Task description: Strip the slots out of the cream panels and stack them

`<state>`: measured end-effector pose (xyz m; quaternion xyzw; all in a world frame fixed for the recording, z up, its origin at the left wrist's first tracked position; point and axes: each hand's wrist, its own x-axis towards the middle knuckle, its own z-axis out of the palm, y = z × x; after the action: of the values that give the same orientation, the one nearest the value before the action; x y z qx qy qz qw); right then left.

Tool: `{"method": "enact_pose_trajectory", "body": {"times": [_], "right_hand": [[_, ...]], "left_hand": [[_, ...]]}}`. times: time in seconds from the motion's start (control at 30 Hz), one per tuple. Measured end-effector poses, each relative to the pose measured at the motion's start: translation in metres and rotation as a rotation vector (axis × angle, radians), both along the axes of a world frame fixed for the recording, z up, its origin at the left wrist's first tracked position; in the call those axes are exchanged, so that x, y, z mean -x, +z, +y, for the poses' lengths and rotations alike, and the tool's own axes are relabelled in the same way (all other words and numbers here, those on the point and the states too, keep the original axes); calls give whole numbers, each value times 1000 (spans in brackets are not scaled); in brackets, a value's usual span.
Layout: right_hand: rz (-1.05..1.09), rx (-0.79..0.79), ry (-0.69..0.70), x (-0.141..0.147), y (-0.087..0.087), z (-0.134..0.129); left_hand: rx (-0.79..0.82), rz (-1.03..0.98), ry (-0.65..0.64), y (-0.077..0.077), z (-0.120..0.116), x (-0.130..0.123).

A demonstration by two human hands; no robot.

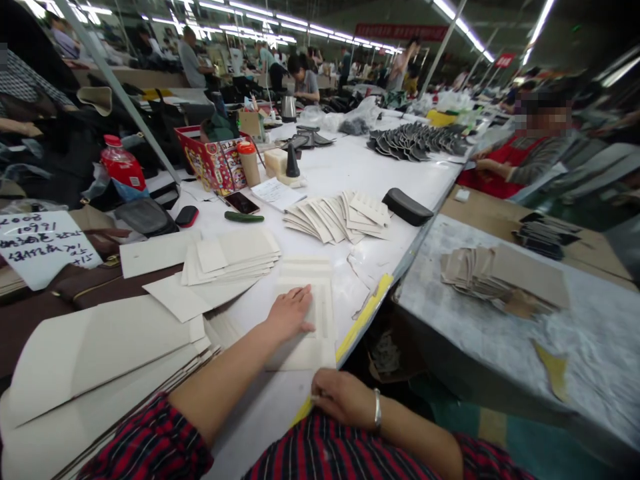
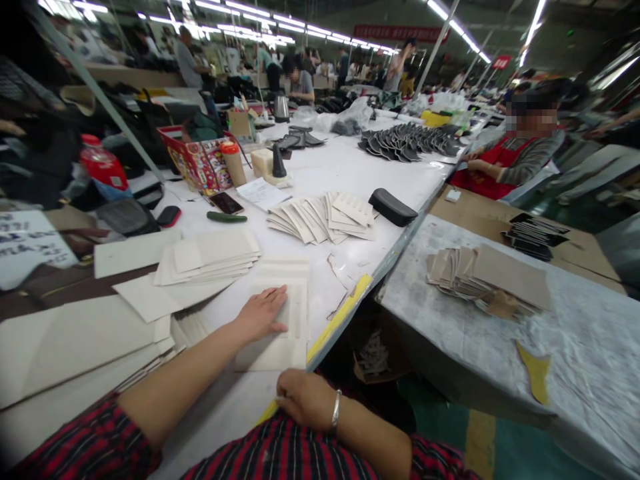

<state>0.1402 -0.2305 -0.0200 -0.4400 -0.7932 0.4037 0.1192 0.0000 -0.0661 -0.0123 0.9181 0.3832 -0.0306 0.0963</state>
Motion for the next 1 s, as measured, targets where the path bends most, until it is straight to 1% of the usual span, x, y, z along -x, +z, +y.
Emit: {"method": "enact_pose_trajectory", "body": {"times": [0.07,0.1,0.13,0.17,0.2,0.27,0.3,0.33,0.37,0.4,0.43,0.47,0.5,0.53,0.57,0.63,0.67,0.73,0.77,0.8,0.83,0.9,1.0], "right_hand": [[115,126,66,3,3,-3],[155,167,41,-1,6,-6],[175,181,-48,-8,11,-9],[169,163,-202,-21,15,-11],[137,116,-402,-39,18,-13],[2,-39,-842,-91,15,-12],[-95,-112,-1023,-121,8,-10],[-207,-175,-1161,-152,-2,-6],[-320,-180,-1231,-180,-15,-2],[-427,-138,-1228,-205,-27,3],[-524,-92,-1212,-222,-39,8],[-599,-46,-1171,-232,-47,14],[-640,-22,-1113,-232,-51,21],[-641,-27,-1050,-225,-50,30],[-604,-56,-986,-209,-44,40],[-436,-131,-844,-161,-22,69],[-338,-141,-797,-134,-9,87],[-182,-34,-682,-83,14,126],[-148,48,-618,-62,21,145],[-149,143,-581,-47,25,162],[-154,233,-554,-36,25,177],[-176,368,-539,-27,19,197],[-153,464,-566,-29,4,206]], "left_hand": [[4,-23,5,-2,-1,1],[9,-37,7,-4,-2,3],[14,-54,9,-5,-2,4],[21,-76,8,-7,-3,6],[27,-103,4,-9,-3,8],[36,-181,1,-12,-2,12],[38,-222,11,-13,-1,12],[34,-260,39,-12,1,12],[26,-288,81,-11,3,10],[18,-303,127,-9,6,8],[14,-304,170,-6,9,4],[15,-297,203,-2,13,-1],[24,-286,223,1,18,-6],[40,-274,230,3,23,-11],[64,-263,231,5,28,-15],[120,-247,238,6,39,-22],[150,-241,243,6,45,-24],[206,-231,262,4,55,-27],[228,-228,268,3,59,-27],[246,-225,270,2,63,-27],[260,-220,268,1,65,-28],[275,-215,257,0,69,-28],[275,-221,251,-2,70,-29]]}}
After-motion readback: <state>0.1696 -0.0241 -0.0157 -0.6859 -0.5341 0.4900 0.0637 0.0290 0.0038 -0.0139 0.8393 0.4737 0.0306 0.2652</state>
